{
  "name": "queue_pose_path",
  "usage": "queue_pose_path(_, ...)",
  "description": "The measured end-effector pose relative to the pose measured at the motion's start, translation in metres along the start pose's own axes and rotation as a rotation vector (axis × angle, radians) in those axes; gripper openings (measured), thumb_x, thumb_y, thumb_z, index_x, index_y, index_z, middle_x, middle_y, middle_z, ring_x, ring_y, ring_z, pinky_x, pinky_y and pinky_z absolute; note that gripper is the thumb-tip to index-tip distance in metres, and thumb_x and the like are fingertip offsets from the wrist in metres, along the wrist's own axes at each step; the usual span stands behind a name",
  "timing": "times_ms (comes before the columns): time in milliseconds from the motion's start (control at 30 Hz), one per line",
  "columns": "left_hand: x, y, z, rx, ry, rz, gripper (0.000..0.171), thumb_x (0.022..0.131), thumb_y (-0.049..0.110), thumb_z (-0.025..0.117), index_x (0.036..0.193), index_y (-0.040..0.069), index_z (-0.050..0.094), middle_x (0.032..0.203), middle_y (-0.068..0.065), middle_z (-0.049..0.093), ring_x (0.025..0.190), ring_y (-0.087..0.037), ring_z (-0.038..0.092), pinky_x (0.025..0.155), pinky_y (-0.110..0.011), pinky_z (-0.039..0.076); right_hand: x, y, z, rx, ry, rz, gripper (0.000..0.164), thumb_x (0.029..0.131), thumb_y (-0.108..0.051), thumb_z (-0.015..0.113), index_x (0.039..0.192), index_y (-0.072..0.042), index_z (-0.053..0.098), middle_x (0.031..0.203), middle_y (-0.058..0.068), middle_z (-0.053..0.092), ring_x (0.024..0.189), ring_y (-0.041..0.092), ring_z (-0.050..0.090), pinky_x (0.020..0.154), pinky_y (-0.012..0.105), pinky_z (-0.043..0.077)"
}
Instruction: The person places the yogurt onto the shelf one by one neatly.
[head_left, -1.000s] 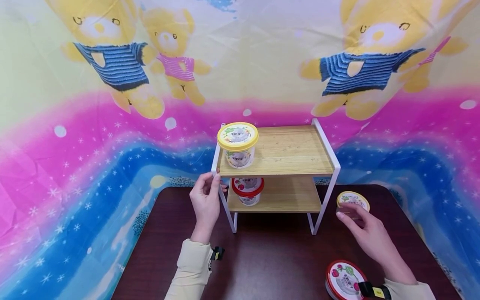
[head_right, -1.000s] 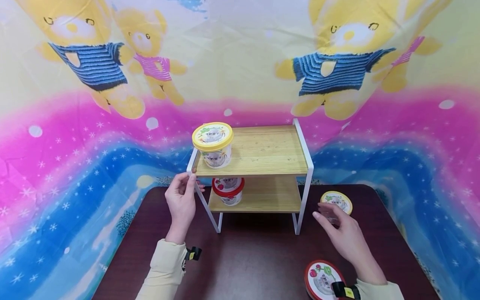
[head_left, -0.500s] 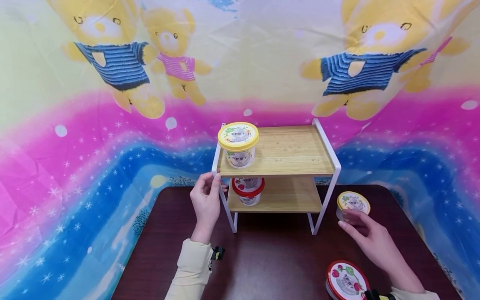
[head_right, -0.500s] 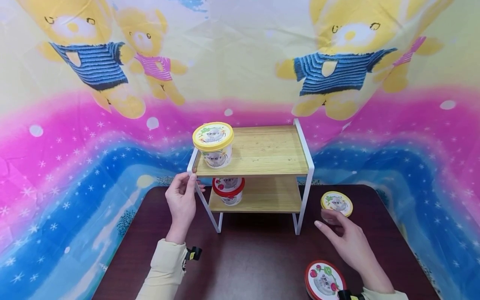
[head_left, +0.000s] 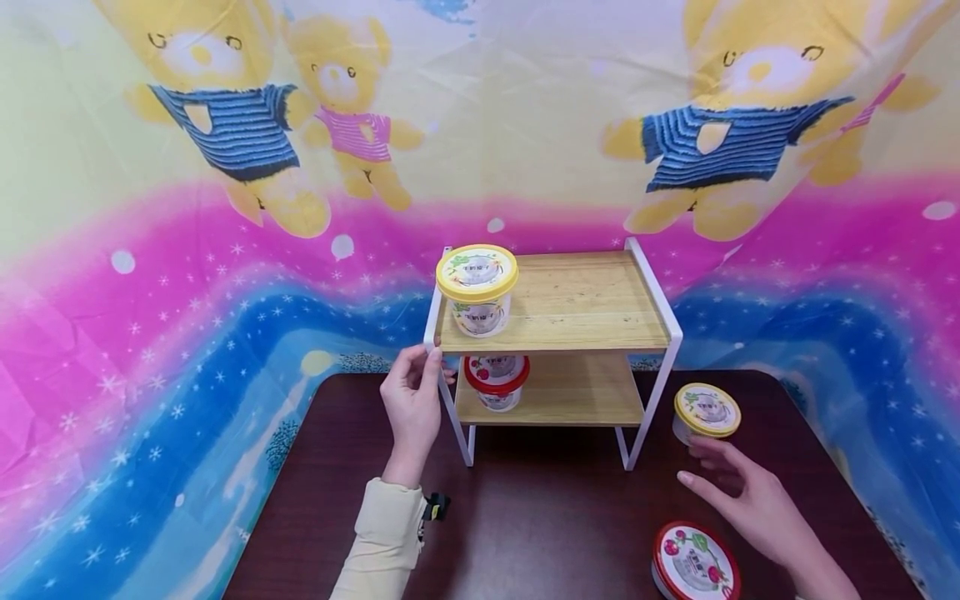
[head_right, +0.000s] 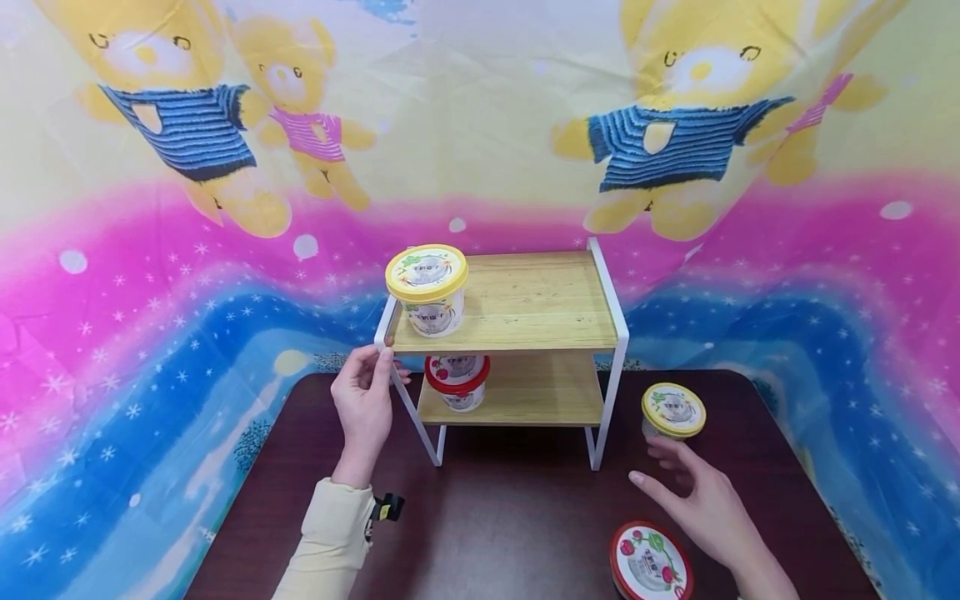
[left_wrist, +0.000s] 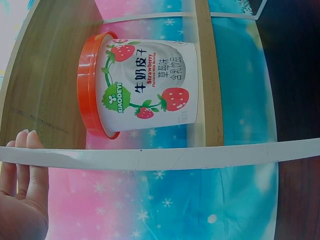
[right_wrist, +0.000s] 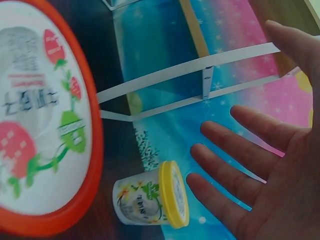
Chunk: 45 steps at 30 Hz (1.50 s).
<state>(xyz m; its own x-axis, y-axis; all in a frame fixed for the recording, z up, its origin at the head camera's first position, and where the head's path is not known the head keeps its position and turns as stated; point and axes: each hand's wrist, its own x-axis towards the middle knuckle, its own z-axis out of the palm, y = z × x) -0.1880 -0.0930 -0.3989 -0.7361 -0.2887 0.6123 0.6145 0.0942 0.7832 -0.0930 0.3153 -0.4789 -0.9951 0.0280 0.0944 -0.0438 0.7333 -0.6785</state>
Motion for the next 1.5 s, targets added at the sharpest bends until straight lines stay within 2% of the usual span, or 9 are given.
queue_pose_path(167,-0.001,-0.021,-0.002,-0.006,0.005,-0.006,0.01,0.1,0.001,0.064,0.107,-0.005,0.069,0.099,-0.016,0.072,0.068,-0.034,0.069,0.064,-0.035,0.061,-0.007,0.005,0.003,-0.003,-0.061,0.03,0.071,0.088,-0.047,0.079,0.141,-0.008,0.054,0.128,0.019,0.064,0.111,0.037,0.063,0.077,0.032,0.057)
queue_pose_path(267,0.0,-0.011,-0.001,-0.009,0.003,-0.003,0.011,0.099,0.002,0.065,0.106,-0.006,0.068,0.096,-0.017,0.071,0.068,-0.034,0.068,0.064,-0.035,0.061,-0.011,0.007,0.005,0.004,-0.097,0.047,0.073,0.086,-0.048,0.08,0.141,-0.007,0.054,0.128,0.02,0.064,0.111,0.037,0.063,0.077,0.031,0.056)
queue_pose_path(400,0.0,0.007,0.001,0.005,-0.001,-0.002,0.011,0.099,-0.001,0.064,0.105,-0.011,0.066,0.098,-0.021,0.071,0.068,-0.042,0.066,0.064,-0.039,0.061,-0.014,0.011,0.009,0.02,-0.15,0.075,0.076,0.086,-0.049,0.081,0.142,-0.006,0.053,0.129,0.021,0.063,0.111,0.038,0.064,0.083,0.043,0.058)
queue_pose_path(500,0.0,0.007,0.0,0.009,-0.001,-0.002,0.011,0.099,-0.001,0.064,0.105,-0.011,0.066,0.099,-0.021,0.071,0.069,-0.044,0.066,0.064,-0.04,0.061,-0.016,0.015,0.012,0.022,-0.198,0.101,0.081,0.084,-0.053,0.08,0.144,-0.006,0.051,0.131,0.022,0.061,0.114,0.04,0.061,0.087,0.056,0.055)
queue_pose_path(700,0.0,0.007,0.0,0.003,0.003,-0.002,0.012,0.099,-0.001,0.063,0.105,-0.011,0.066,0.099,-0.022,0.071,0.068,-0.044,0.066,0.064,-0.039,0.061,-0.019,0.022,0.019,0.042,-0.317,0.112,0.085,0.083,-0.049,0.082,0.148,-0.007,0.047,0.14,0.022,0.055,0.122,0.043,0.054,0.091,0.065,0.048)
queue_pose_path(900,0.0,0.007,0.001,0.002,0.004,0.005,0.011,0.099,-0.002,0.064,0.104,-0.011,0.066,0.094,-0.024,0.07,0.067,-0.043,0.066,0.064,-0.038,0.061,-0.021,0.03,0.023,0.135,-0.475,0.17,0.089,0.082,-0.037,0.086,0.152,-0.005,0.04,0.14,0.023,0.051,0.11,0.032,0.056,0.083,0.047,0.054)
queue_pose_path(1067,0.001,0.008,0.0,0.008,0.001,0.01,0.011,0.098,-0.003,0.064,0.105,-0.011,0.066,0.095,-0.022,0.071,0.067,-0.043,0.066,0.064,-0.038,0.061,-0.023,0.034,0.023,0.207,-0.549,0.111,0.096,0.079,-0.027,0.089,0.153,0.0,0.033,0.132,0.022,0.052,0.1,0.027,0.058,0.074,0.034,0.054)
queue_pose_path(1300,0.001,0.008,0.0,0.006,0.001,0.014,0.011,0.099,-0.003,0.064,0.105,-0.011,0.066,0.099,-0.022,0.072,0.068,-0.043,0.066,0.064,-0.04,0.061,-0.025,0.036,0.026,0.36,-0.689,0.192,0.102,0.081,-0.023,0.086,0.157,-0.005,0.021,0.131,0.018,0.048,0.108,0.03,0.053,0.079,0.038,0.054)
queue_pose_path(1500,0.001,0.007,0.001,0.001,0.003,0.004,0.011,0.099,-0.002,0.064,0.106,-0.011,0.067,0.099,-0.021,0.071,0.067,-0.042,0.066,0.065,-0.038,0.061,-0.027,0.038,0.03,0.233,-0.696,0.244,0.099,0.08,-0.03,0.087,0.156,-0.009,0.027,0.135,0.018,0.046,0.112,0.036,0.048,0.083,0.049,0.052)
